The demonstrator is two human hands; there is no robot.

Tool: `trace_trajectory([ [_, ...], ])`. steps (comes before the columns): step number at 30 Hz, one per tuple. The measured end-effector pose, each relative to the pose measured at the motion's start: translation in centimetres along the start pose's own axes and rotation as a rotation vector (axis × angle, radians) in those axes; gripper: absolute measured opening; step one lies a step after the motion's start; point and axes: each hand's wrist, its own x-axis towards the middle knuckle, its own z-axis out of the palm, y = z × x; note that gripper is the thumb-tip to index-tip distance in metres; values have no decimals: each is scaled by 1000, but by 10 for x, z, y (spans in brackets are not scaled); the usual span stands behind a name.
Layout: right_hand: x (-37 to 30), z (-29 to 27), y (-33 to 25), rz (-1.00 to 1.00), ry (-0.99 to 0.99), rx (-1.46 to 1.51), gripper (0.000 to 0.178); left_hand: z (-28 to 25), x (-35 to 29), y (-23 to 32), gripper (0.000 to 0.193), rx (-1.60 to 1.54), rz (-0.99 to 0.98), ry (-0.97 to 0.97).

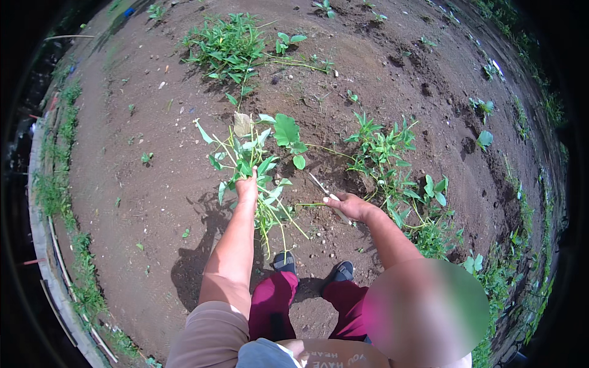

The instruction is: The person uses shears to cut green leafy vines from a garden bed, gathers the cuttings into a bundle, and carries them across the garden. The person then returns to the bed and continues cutting additional vines.

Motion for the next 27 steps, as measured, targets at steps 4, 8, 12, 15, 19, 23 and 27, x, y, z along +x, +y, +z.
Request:
trace_trajectory([
  [4,-30,1,-58,38,25,-57,98,-76,13,63,27,-107,26,79],
  [8,-42,-9,-102,67,-41,25,92,-143,45,103,27,-185,72,116],
  [12,-29,-22,-138,41,26,-51,89,-177,90,131,25,-229,70,142],
  [15,-4,-32,-165,10,38,-15,89,-180,125,149,22,-283,84,137],
  [19,49,-41,-203,-48,-74,175,87,-167,168,169,28,-267,-27,118],
  [23,94,-45,-235,-31,-53,170,76,-156,209,178,30,-257,-9,132],
  [27,119,-51,-264,-90,20,100,71,-139,246,198,30,-308,-90,150],
])
